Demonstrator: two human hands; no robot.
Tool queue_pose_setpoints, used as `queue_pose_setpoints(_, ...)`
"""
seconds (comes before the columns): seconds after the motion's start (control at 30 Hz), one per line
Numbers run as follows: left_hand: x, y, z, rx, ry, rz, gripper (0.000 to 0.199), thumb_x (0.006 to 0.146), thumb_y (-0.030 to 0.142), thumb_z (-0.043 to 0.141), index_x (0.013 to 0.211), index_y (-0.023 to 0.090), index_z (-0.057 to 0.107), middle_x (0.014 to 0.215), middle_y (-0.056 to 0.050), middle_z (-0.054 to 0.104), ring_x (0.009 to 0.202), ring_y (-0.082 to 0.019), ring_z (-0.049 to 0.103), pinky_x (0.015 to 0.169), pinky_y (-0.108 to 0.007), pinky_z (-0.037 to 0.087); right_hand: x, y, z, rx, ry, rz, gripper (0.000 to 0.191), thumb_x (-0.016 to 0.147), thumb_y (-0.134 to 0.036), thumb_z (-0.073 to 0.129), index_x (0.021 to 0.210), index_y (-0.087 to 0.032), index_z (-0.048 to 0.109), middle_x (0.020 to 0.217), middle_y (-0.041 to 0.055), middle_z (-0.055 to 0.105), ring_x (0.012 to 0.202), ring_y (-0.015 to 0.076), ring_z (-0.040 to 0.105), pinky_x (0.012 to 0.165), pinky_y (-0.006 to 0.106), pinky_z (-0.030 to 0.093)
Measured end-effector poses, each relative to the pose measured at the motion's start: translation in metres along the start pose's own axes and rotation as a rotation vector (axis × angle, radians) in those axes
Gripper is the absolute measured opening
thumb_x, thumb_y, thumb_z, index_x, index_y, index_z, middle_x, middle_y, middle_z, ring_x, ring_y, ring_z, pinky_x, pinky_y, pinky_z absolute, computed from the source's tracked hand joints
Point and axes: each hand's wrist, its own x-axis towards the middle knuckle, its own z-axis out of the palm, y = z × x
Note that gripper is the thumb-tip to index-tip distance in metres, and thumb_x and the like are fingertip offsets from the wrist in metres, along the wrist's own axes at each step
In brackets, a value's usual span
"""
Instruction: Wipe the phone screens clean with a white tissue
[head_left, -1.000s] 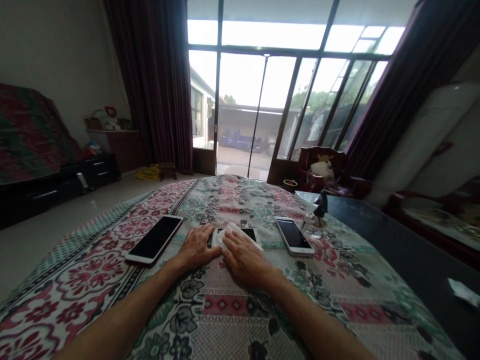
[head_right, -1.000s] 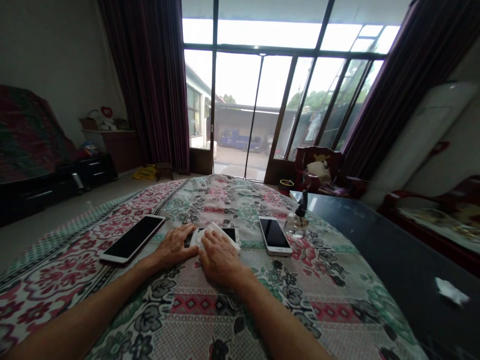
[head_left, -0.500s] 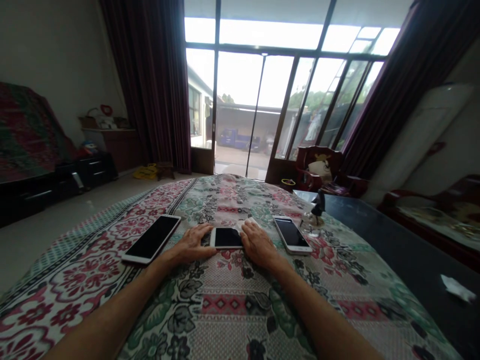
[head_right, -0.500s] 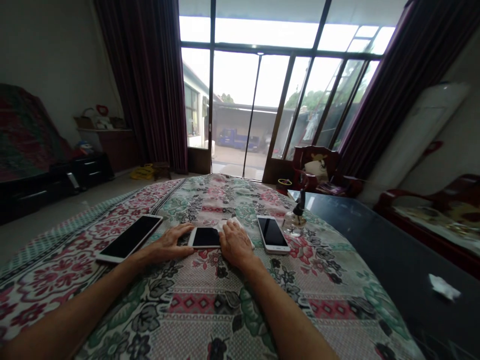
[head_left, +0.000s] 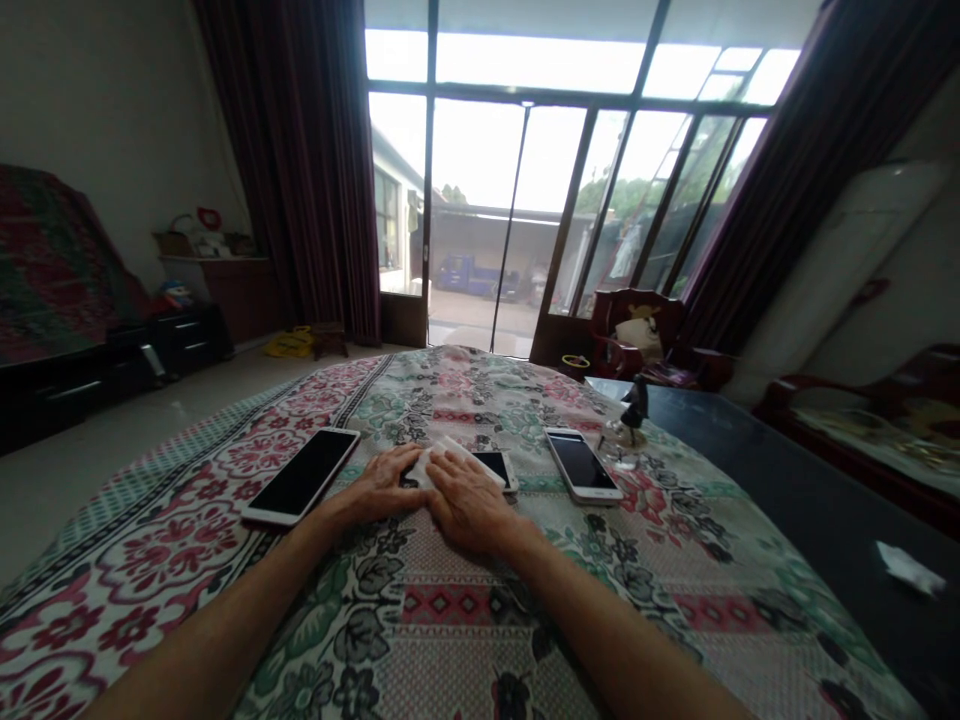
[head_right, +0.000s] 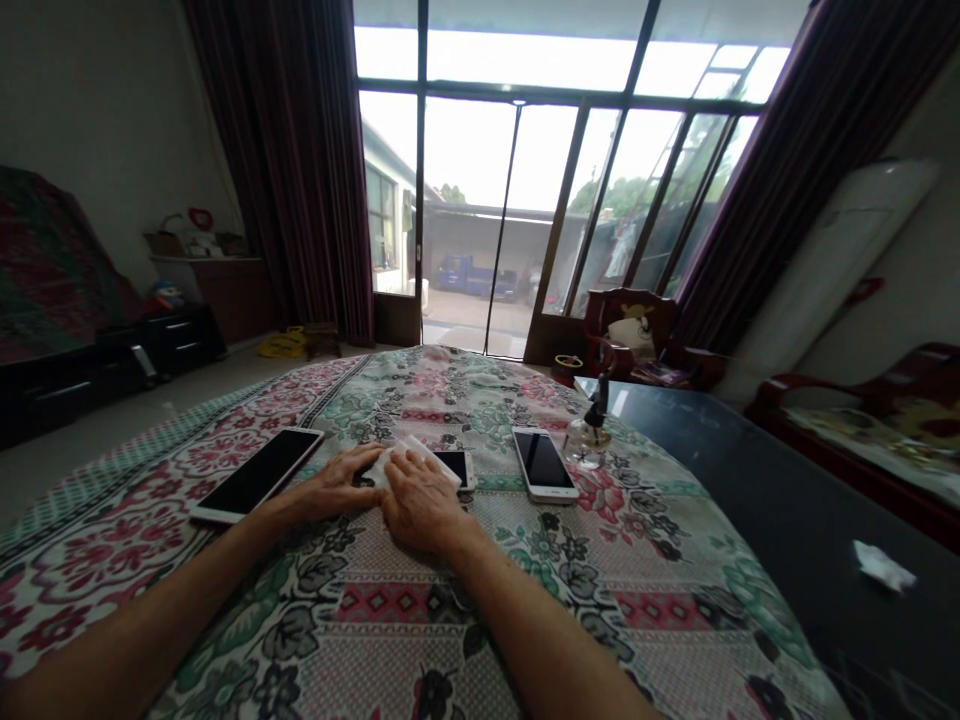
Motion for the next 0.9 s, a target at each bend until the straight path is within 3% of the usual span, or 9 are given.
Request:
queue_pose_setpoints(0.17, 0.001, -0.005, 0.003, 0.001, 0.009, 0.042, 0.068, 0.072, 0.039, 0.061, 0.135, 0.017, 0.051, 0.146, -0.013, 0.049, 0.136, -0.03, 0.042, 0.115, -0.042, 0.031, -0.003, -0.007, -0.002, 0.057, 0.022, -0.136, 0.035, 0.099, -0.027, 0.035, 0.121, -0.019, 0.061, 0.131, 0.0062, 0.061, 0.126, 0.0189, 0.049, 0.113, 0.034, 0.029)
queue_pose_setpoints(0.37, 0.001, -0.006, 0.006, 0.004, 0.009, 0.041, 0.067, 0.073, 0.04, 0.063, 0.135, 0.018, 0.05, 0.147, -0.012, 0.048, 0.136, -0.03, 0.042, 0.114, -0.044, 0.032, -0.006, 0.005, -0.008, 0.055, 0.051, -0.127, 0.029, 0.096, -0.02, 0.039, 0.112, -0.02, 0.063, 0.125, 0.005, 0.064, 0.121, 0.0177, 0.052, 0.11, 0.033, 0.034)
queue_pose_setpoints(0.47, 0.0, -0.003, 0.004, 0.004, 0.022, 0.033, 0.066, 0.073, 0.046, 0.065, 0.133, 0.021, 0.053, 0.146, -0.011, 0.049, 0.136, -0.032, 0.043, 0.113, -0.045, 0.033, -0.007, 0.018, -0.012, 0.019, 0.076, -0.068, 0.029, 0.096, -0.019, 0.037, 0.108, -0.017, 0.064, 0.124, 0.0073, 0.063, 0.121, 0.0179, 0.051, 0.11, 0.032, 0.033)
queue_pose_setpoints(0.6, -0.001, -0.001, 0.001, 0.002, 0.014, 0.024, 0.065, 0.073, 0.046, 0.067, 0.133, 0.023, 0.053, 0.146, -0.011, 0.049, 0.136, -0.032, 0.042, 0.113, -0.044, 0.033, -0.011, 0.037, -0.019, -0.06, 0.095, 0.13, 0.032, 0.095, -0.016, 0.036, 0.109, -0.016, 0.064, 0.125, 0.0107, 0.063, 0.122, 0.0199, 0.051, 0.108, 0.034, 0.036)
queue_pose_setpoints(0.73, -0.001, -0.001, 0.002, 0.007, 0.01, 0.007, 0.067, 0.072, 0.046, 0.067, 0.133, 0.022, 0.053, 0.147, -0.013, 0.047, 0.138, -0.033, 0.04, 0.114, -0.045, 0.031, -0.013, 0.036, -0.018, -0.109, 0.078, 0.307, 0.034, 0.095, -0.016, 0.036, 0.114, -0.016, 0.064, 0.131, 0.0132, 0.06, 0.124, 0.0227, 0.05, 0.108, 0.038, 0.036)
queue_pose_setpoints(0.9, -0.001, 0.002, 0.002, 0.007, 0.015, 0.017, 0.068, 0.072, 0.049, 0.064, 0.132, 0.02, 0.053, 0.147, -0.013, 0.048, 0.137, -0.032, 0.04, 0.114, -0.044, 0.031, -0.014, 0.009, -0.009, -0.055, 0.033, 0.199, 0.041, 0.096, -0.025, 0.037, 0.131, -0.013, 0.055, 0.144, 0.0138, 0.049, 0.136, 0.0251, 0.04, 0.113, 0.043, 0.03)
